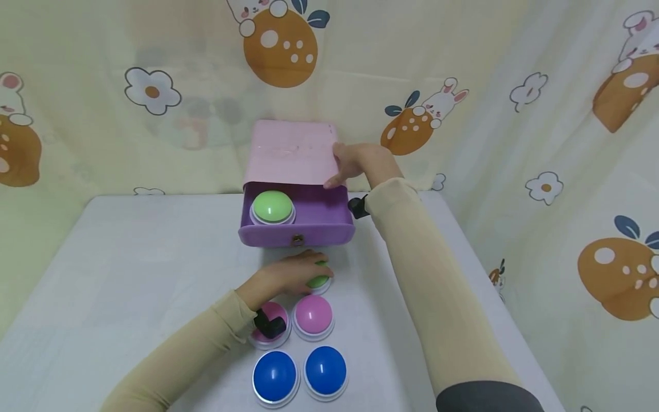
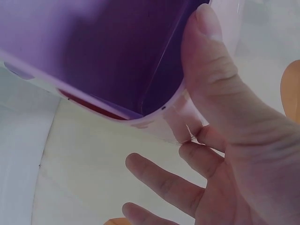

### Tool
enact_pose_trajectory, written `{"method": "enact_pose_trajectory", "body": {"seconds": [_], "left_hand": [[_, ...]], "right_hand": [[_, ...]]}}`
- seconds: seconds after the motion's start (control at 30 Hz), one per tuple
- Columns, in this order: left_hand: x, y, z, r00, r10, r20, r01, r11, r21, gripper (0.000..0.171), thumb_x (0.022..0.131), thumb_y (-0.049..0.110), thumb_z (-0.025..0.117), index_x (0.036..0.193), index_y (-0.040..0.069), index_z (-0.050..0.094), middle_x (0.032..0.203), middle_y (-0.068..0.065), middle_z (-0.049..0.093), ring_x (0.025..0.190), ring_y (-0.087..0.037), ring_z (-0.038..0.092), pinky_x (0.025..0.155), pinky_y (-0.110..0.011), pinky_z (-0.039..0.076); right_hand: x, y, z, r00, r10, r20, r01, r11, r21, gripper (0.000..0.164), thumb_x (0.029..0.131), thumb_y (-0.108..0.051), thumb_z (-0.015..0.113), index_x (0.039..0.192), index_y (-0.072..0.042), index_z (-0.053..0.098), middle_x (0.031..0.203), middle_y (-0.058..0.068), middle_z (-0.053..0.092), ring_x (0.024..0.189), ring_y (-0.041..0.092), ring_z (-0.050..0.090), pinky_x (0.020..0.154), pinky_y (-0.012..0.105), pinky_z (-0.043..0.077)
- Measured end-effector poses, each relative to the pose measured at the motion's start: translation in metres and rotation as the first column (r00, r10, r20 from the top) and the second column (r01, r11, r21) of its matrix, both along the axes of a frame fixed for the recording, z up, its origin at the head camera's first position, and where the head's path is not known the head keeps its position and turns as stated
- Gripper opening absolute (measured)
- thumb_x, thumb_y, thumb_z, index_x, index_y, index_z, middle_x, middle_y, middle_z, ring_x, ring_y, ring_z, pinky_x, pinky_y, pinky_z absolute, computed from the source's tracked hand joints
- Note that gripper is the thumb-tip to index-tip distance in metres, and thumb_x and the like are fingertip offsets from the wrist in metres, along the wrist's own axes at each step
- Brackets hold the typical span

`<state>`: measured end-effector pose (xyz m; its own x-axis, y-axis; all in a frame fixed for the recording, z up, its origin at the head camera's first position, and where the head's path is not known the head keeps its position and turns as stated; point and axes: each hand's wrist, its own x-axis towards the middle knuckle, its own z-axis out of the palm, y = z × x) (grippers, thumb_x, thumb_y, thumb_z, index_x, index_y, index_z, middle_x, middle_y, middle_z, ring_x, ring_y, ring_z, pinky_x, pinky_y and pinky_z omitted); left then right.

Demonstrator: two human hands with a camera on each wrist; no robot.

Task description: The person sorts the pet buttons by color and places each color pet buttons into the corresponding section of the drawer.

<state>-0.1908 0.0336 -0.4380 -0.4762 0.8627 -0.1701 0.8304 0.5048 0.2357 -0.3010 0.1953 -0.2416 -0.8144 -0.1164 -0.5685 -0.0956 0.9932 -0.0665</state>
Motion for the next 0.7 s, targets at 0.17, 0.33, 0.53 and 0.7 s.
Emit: {"method": "enact_pose_trajectory", "body": {"seconds": [0.17, 0.33, 0.53, 0.7], "left_hand": [[0.0013, -0.0017, 0.0022, 1.0, 0.015, 0.012, -0.015, 1.0, -0.009, 0.049, 0.082, 0.02, 0.074, 0.129, 0.022, 0.058, 0.137, -0.005, 0.049, 0.127, -0.022, 0.043, 0.11, -0.034, 0.036], [0.0025, -0.004, 0.0031, 1.0, 0.017, 0.005, -0.017, 1.0, -0.002, 0.05, 0.081, 0.02, 0.075, 0.128, 0.022, 0.058, 0.136, -0.006, 0.049, 0.125, -0.022, 0.045, 0.109, -0.034, 0.037], [0.0022, -0.0068, 0.0023, 1.0, 0.014, -0.014, -0.014, 1.0, 0.015, 0.051, 0.079, 0.018, 0.076, 0.127, 0.021, 0.059, 0.135, -0.008, 0.05, 0.124, -0.023, 0.046, 0.109, -0.035, 0.037], [0.0018, -0.0099, 0.0009, 0.999, 0.038, -0.013, -0.038, 0.999, 0.007, 0.052, 0.08, 0.02, 0.077, 0.128, 0.022, 0.059, 0.137, -0.008, 0.049, 0.127, -0.023, 0.045, 0.11, -0.035, 0.037]], "right_hand": [[-0.001, -0.0018, -0.0005, 1.0, 0.003, 0.002, -0.003, 1.0, 0.002, 0.109, 0.08, -0.059, 0.065, 0.153, -0.014, -0.002, 0.161, 0.01, 0.007, 0.146, 0.028, 0.014, 0.118, 0.047, 0.018], [-0.0017, -0.0008, 0.0002, 1.0, 0.013, 0.003, -0.013, 1.0, 0.023, 0.11, 0.08, -0.06, 0.064, 0.153, -0.015, -0.005, 0.161, 0.009, 0.004, 0.147, 0.028, 0.012, 0.119, 0.047, 0.018], [-0.001, -0.0003, 0.0004, 1.0, 0.009, 0.007, -0.009, 1.0, 0.024, 0.11, 0.08, -0.06, 0.064, 0.153, -0.015, -0.005, 0.161, 0.01, 0.005, 0.146, 0.029, 0.013, 0.118, 0.048, 0.018], [-0.0011, -0.0014, 0.0002, 1.0, -0.004, 0.007, 0.003, 1.0, 0.022, 0.111, 0.08, -0.06, 0.064, 0.153, -0.014, -0.007, 0.161, 0.01, 0.003, 0.147, 0.03, 0.011, 0.119, 0.048, 0.016]]}}
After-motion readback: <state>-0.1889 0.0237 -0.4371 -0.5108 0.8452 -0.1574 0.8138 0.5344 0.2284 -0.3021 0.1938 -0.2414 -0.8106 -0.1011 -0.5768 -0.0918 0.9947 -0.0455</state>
